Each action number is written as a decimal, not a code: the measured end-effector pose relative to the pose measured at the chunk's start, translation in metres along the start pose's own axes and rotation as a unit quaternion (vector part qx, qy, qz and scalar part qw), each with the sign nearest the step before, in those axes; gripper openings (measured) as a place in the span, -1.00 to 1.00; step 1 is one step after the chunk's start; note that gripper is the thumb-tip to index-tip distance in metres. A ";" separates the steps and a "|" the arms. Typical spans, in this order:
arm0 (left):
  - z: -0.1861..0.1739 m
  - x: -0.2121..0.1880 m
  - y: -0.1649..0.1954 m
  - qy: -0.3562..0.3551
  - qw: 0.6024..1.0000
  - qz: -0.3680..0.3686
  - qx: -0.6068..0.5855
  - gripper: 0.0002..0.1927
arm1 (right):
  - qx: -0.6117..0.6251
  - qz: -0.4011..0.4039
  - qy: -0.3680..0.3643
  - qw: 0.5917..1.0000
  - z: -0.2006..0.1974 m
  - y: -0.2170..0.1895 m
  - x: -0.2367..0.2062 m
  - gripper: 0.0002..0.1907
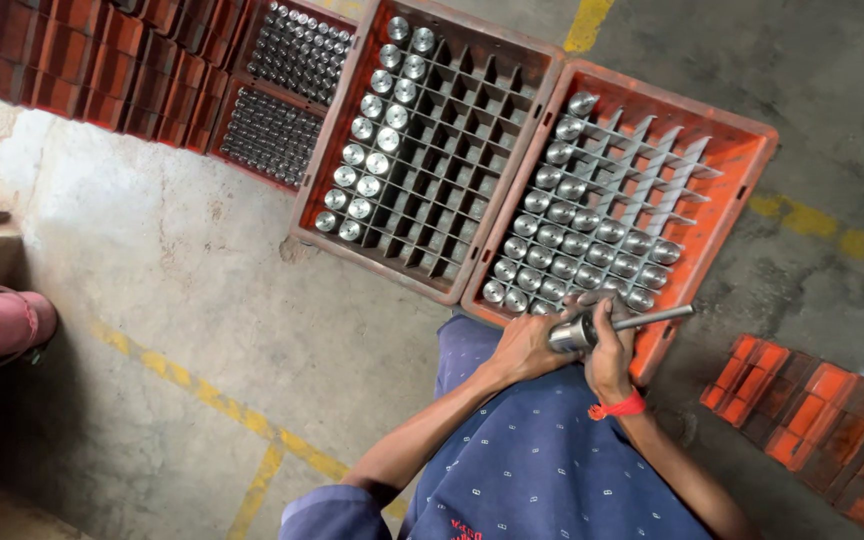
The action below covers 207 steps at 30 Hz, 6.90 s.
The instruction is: The person repeatedly picks small metal caps from a tray and places them into a grid tray using a metal tool. The person works continuously, filling the grid tray with the caps.
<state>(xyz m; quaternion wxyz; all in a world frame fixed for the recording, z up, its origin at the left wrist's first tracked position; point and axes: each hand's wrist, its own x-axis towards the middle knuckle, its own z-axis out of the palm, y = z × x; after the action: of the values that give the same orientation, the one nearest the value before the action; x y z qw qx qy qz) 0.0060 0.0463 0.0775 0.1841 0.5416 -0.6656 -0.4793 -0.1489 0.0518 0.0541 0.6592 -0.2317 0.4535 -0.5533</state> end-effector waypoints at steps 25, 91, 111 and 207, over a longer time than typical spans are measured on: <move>-0.034 0.161 -0.020 0.154 0.942 0.242 0.176 -0.48 | 0.185 -0.038 0.232 0.954 -0.172 0.015 -0.030 -0.66; 0.148 0.003 0.116 -0.135 0.990 -0.022 -0.038 -0.44 | 0.104 0.055 -0.002 0.993 -0.195 -0.117 -0.051 -0.85; 0.036 0.135 0.015 0.139 0.967 0.154 0.147 -0.57 | 0.155 0.003 0.165 0.974 -0.189 -0.045 -0.050 -0.85; -0.311 -0.001 -0.209 0.283 0.811 -0.226 0.460 -0.91 | 0.090 0.028 0.104 0.990 0.013 0.042 0.004 -0.87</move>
<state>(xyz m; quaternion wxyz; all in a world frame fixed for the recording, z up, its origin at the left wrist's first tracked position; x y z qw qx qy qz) 0.3577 -0.0794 0.0501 -0.0204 0.8098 -0.5857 0.0293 -0.1164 0.0574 0.0252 0.6417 -0.0999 0.4747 -0.5941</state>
